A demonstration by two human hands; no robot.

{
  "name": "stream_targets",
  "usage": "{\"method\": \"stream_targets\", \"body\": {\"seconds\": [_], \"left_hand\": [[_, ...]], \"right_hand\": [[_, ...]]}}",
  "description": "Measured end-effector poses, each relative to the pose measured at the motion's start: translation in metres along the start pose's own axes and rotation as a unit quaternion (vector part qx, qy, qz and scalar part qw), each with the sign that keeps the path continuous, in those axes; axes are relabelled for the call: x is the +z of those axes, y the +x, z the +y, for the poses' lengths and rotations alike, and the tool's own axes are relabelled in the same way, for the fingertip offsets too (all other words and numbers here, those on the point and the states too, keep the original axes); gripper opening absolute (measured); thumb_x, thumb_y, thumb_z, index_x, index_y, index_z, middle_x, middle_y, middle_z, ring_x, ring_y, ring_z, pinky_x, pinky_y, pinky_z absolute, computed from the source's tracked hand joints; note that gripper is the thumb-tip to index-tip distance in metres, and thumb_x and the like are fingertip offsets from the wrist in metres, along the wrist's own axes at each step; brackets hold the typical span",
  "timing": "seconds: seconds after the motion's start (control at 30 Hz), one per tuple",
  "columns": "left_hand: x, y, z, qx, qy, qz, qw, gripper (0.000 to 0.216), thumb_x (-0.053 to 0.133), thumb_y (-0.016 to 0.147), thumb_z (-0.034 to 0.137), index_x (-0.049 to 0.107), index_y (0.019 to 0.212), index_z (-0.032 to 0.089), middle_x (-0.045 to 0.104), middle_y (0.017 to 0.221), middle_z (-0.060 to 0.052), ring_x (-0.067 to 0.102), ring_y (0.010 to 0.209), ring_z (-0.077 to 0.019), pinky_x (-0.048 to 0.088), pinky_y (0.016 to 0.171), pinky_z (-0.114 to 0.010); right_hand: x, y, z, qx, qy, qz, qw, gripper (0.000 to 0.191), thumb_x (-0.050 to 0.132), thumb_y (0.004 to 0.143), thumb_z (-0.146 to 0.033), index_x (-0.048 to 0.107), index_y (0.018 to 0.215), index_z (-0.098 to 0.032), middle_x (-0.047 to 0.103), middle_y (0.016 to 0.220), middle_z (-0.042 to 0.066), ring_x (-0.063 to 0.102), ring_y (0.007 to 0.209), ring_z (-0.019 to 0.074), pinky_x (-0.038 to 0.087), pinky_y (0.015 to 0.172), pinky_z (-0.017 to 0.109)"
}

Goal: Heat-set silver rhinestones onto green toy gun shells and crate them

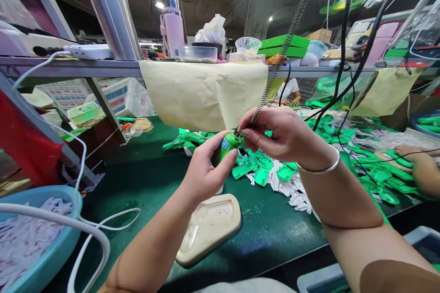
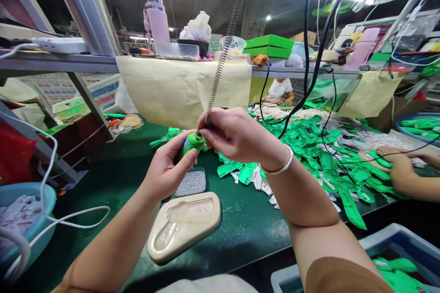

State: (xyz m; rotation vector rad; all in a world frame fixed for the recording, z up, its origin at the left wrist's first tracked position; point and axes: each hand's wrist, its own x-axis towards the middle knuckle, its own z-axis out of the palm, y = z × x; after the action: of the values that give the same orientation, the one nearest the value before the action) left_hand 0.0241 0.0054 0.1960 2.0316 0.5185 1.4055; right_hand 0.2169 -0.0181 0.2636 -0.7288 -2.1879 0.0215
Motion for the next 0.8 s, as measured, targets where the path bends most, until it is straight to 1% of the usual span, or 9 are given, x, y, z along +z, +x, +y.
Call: {"method": "stream_targets", "body": {"seconds": [0.1, 0.27, 0.37, 0.47, 0.57, 0.67, 0.73, 0.8], "left_hand": [[-0.001, 0.001, 0.001, 0.007, 0.011, -0.004, 1.0, 0.037, 0.062, 0.093, 0.038, 0.067, 0.121, 0.015, 0.075, 0.103, -0.009, 0.07, 0.098, -0.0247, 0.057, 0.089, -0.034], [0.001, 0.001, 0.001, 0.011, 0.042, -0.002, 0.999, 0.038, 0.062, 0.092, 0.038, 0.068, 0.122, 0.015, 0.075, 0.114, -0.01, 0.069, 0.105, -0.0267, 0.056, 0.092, -0.035], [0.002, 0.001, 0.002, 0.013, 0.055, -0.003, 0.998, 0.039, 0.062, 0.092, 0.036, 0.068, 0.123, 0.014, 0.075, 0.116, -0.011, 0.069, 0.107, -0.0273, 0.055, 0.093, -0.035], [0.001, 0.0, 0.002, 0.017, 0.05, -0.01, 0.999, 0.037, 0.061, 0.093, 0.035, 0.068, 0.123, 0.015, 0.075, 0.117, -0.01, 0.069, 0.107, -0.0263, 0.055, 0.092, -0.034], [0.002, 0.0, 0.0, 0.033, 0.063, -0.01, 0.997, 0.035, 0.062, 0.093, 0.034, 0.068, 0.121, 0.015, 0.075, 0.117, -0.011, 0.069, 0.109, -0.0268, 0.055, 0.093, -0.035], [0.005, -0.001, -0.003, 0.048, 0.088, -0.004, 0.995, 0.035, 0.063, 0.092, 0.033, 0.069, 0.121, 0.015, 0.075, 0.117, -0.012, 0.069, 0.109, -0.0279, 0.055, 0.093, -0.036], [0.006, -0.001, -0.004, 0.052, 0.097, -0.001, 0.994, 0.036, 0.063, 0.092, 0.033, 0.068, 0.122, 0.015, 0.075, 0.118, -0.012, 0.069, 0.109, -0.0281, 0.055, 0.093, -0.036], [0.007, -0.001, -0.004, 0.048, 0.094, 0.001, 0.994, 0.036, 0.062, 0.092, 0.034, 0.068, 0.122, 0.015, 0.075, 0.117, -0.012, 0.069, 0.109, -0.0279, 0.055, 0.093, -0.036]], "right_hand": [[0.004, -0.001, 0.001, -0.007, -0.015, 0.029, 0.999, 0.009, 0.057, 0.093, -0.02, 0.064, 0.089, -0.018, 0.068, 0.068, 0.001, 0.062, 0.062, 0.0139, 0.048, 0.062, 0.024], [0.008, -0.002, 0.003, 0.01, -0.02, 0.023, 0.999, 0.011, 0.057, 0.093, -0.024, 0.064, 0.087, -0.02, 0.067, 0.066, 0.002, 0.062, 0.063, 0.0151, 0.048, 0.062, 0.025], [0.006, -0.002, 0.003, 0.016, -0.01, 0.022, 1.0, 0.011, 0.058, 0.093, -0.026, 0.065, 0.087, -0.019, 0.066, 0.065, 0.001, 0.06, 0.062, 0.015, 0.046, 0.061, 0.026], [-0.003, -0.002, 0.0, 0.023, -0.011, -0.004, 1.0, 0.01, 0.06, 0.092, -0.026, 0.067, 0.088, -0.019, 0.068, 0.067, 0.002, 0.06, 0.061, 0.0147, 0.045, 0.06, 0.025], [-0.013, 0.0, -0.004, 0.02, -0.051, -0.047, 0.997, 0.011, 0.06, 0.09, -0.024, 0.068, 0.085, -0.02, 0.071, 0.073, 0.004, 0.063, 0.064, 0.0155, 0.045, 0.06, 0.025], [-0.018, 0.003, -0.007, 0.024, -0.072, -0.075, 0.994, 0.011, 0.061, 0.089, -0.024, 0.069, 0.083, -0.019, 0.071, 0.071, 0.004, 0.061, 0.062, 0.0148, 0.044, 0.059, 0.024], [-0.017, 0.003, -0.009, 0.04, -0.062, -0.072, 0.995, 0.011, 0.063, 0.088, -0.025, 0.069, 0.081, -0.018, 0.068, 0.065, 0.002, 0.057, 0.057, 0.0129, 0.041, 0.055, 0.024], [-0.015, 0.002, -0.01, 0.068, -0.033, -0.053, 0.996, 0.012, 0.065, 0.087, -0.027, 0.069, 0.08, -0.018, 0.063, 0.059, -0.001, 0.053, 0.053, 0.0108, 0.038, 0.052, 0.023]]}}
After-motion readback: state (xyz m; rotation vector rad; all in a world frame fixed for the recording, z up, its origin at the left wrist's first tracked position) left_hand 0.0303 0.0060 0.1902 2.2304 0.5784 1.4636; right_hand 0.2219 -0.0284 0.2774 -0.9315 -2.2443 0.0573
